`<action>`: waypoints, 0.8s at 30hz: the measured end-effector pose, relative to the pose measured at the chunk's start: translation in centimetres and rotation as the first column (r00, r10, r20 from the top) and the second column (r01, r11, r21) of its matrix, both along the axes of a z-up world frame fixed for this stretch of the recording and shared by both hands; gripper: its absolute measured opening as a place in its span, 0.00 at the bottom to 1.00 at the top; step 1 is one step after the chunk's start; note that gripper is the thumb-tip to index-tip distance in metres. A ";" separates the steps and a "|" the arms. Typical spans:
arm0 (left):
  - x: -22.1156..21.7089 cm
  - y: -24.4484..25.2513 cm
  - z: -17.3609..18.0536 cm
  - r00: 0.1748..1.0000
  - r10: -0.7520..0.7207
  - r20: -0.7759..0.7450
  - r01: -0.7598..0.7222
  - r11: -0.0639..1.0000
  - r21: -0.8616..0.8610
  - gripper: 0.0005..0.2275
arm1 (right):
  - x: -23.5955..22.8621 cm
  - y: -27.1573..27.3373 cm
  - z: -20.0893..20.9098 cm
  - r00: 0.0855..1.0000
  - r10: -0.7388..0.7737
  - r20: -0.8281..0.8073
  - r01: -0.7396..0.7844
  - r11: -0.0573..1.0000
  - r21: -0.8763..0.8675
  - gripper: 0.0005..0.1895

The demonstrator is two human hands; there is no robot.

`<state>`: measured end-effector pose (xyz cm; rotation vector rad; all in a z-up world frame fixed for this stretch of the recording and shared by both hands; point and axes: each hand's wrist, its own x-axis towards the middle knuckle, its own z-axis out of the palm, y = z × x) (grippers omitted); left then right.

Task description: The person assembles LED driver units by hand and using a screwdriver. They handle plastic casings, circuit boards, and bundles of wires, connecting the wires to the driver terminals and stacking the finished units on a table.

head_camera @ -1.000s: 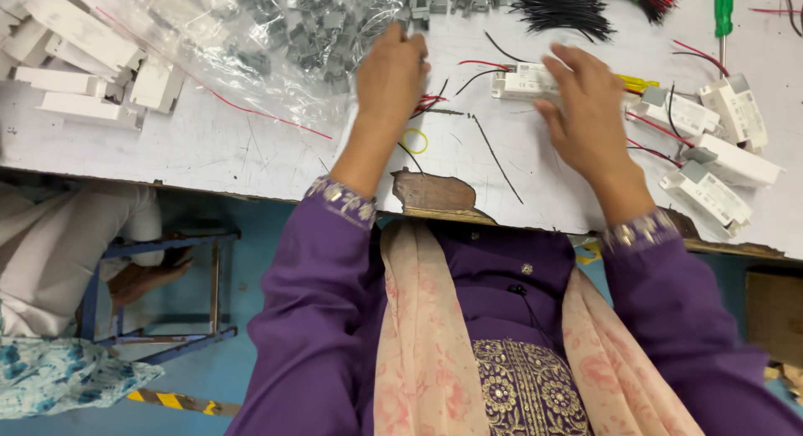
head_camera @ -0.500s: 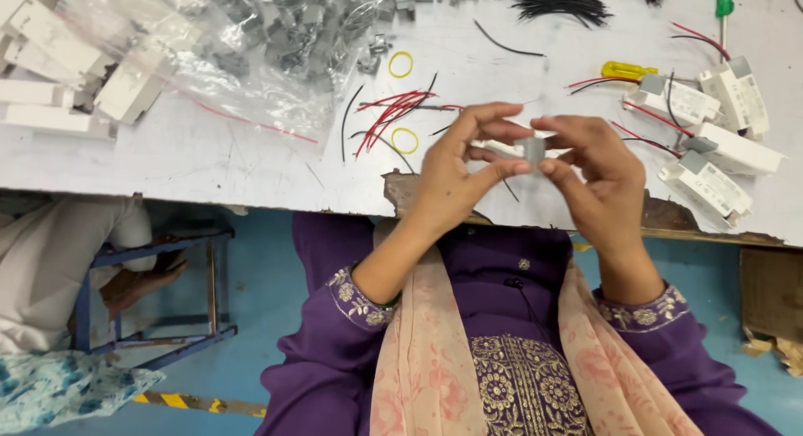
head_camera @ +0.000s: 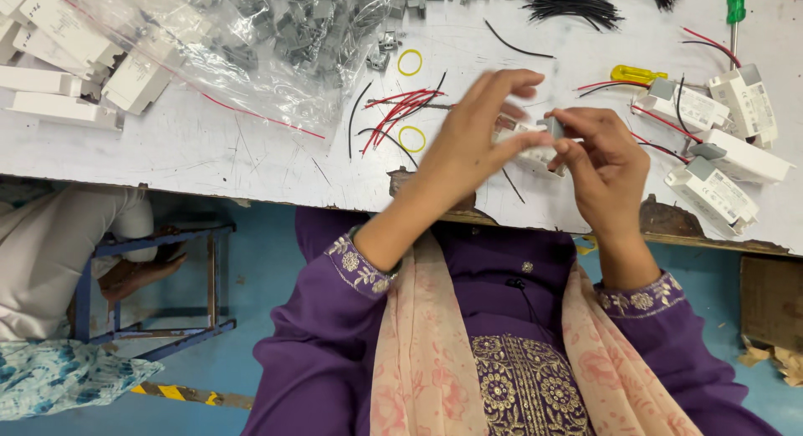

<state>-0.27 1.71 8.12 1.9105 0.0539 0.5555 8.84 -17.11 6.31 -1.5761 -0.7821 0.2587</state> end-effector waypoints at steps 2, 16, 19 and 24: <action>0.5 1.3 0.0 0.992 0.118 0.046 -0.127 0.901 0.414 0.18 | 0.8 0.7 -1.1 1.000 0.016 -0.016 -0.015 0.998 0.060 0.13; -2.0 -0.5 -5.3 0.982 0.179 -0.053 -0.137 0.887 0.441 0.04 | 0.9 -0.6 -1.3 0.958 0.069 0.277 0.036 0.934 -0.357 0.15; -2.3 -0.8 -6.1 0.980 0.200 0.013 -0.185 0.880 0.437 0.03 | 1.1 -0.7 -0.8 0.944 0.149 0.294 -0.032 0.929 -0.369 0.15; -2.5 -0.9 -6.7 0.975 0.212 0.060 -0.217 0.875 0.432 0.04 | 0.7 0.1 0.2 0.917 0.192 0.349 -0.003 0.879 -0.476 0.15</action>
